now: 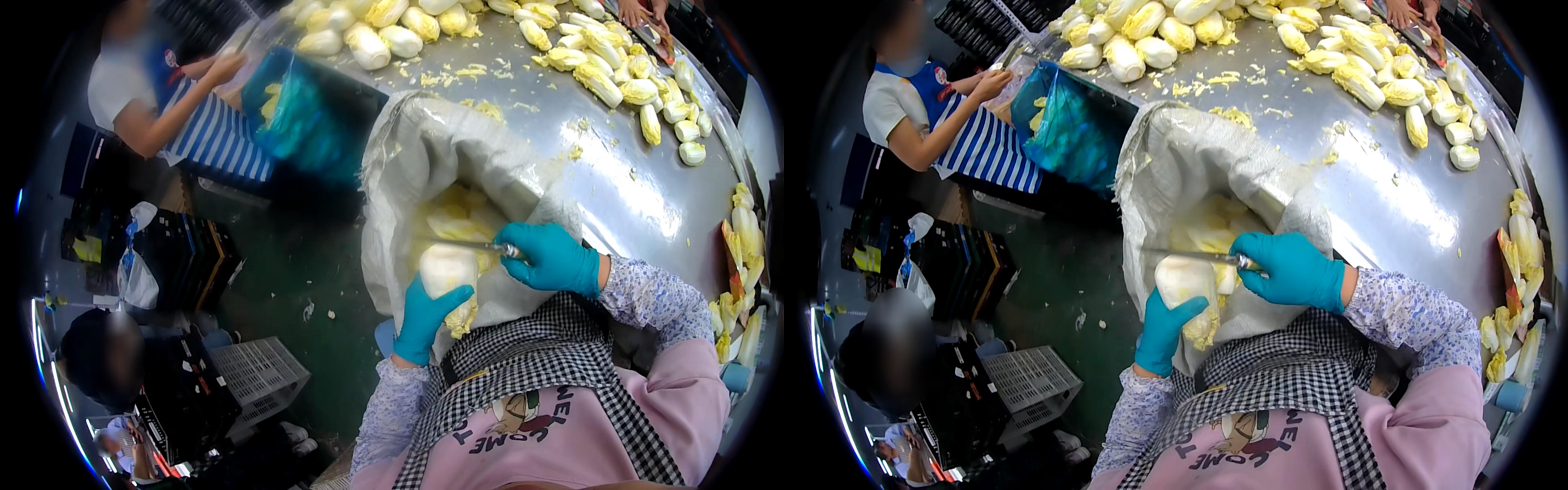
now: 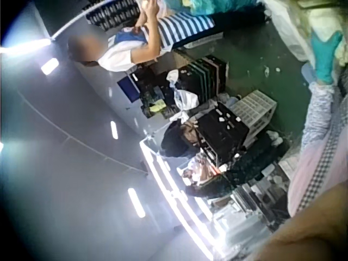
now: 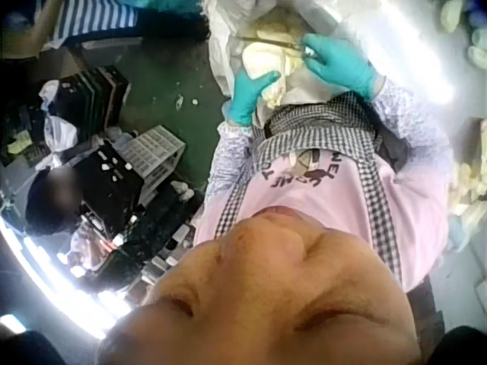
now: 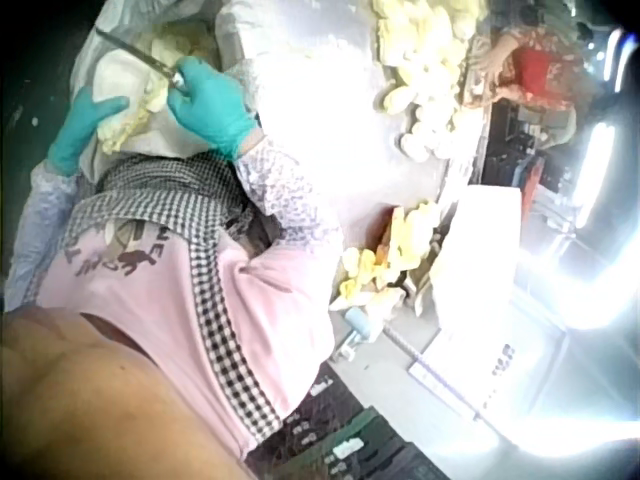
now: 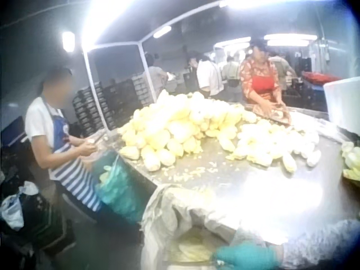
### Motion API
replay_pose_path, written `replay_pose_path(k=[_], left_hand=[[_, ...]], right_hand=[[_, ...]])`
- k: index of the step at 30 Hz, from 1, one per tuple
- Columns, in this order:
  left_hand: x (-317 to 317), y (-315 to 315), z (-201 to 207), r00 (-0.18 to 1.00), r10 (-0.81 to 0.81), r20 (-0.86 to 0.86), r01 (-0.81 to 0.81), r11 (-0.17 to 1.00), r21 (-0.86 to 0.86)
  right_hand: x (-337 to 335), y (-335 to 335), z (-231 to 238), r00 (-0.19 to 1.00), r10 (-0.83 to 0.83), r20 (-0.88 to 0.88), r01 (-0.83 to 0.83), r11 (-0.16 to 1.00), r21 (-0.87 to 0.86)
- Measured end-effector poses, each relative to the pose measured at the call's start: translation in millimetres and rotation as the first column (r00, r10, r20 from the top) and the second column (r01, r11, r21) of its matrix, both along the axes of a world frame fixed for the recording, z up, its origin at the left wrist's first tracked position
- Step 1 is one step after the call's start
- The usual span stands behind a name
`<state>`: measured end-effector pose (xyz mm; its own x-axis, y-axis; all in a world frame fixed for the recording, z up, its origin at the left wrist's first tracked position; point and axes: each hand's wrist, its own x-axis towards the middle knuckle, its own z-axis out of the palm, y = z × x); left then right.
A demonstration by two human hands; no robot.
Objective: The person cuts the base of napa cabbage heads using a knife. They hold each cabbage in their left hand and slice the bottom with their right hand, then place the trimmed vegetable onto a metal table.
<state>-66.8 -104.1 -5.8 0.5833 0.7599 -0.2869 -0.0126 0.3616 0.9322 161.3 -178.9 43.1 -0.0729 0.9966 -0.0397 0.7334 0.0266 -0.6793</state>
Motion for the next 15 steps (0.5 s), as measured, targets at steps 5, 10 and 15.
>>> replay_pose_path(k=[5,10,15], left_hand=[[-12.7,-17.3,-9.4,0.988,-0.041,-0.149,0.060,0.990,0.128],[-24.6,-29.8,-8.1,0.969,-0.062,-0.240,0.079,0.995,0.058],[-32.8,-41.7,-5.3,0.959,-0.041,-0.281,0.070,0.993,0.096]], right_hand=[[-20.1,-16.1,-7.4,0.974,0.163,0.160,-0.179,0.979,0.097],[-33.5,-24.7,-25.4,0.966,0.160,0.203,-0.185,0.977,0.107],[-41.7,-27.9,-34.8,0.958,0.175,0.226,-0.208,0.970,0.128]])
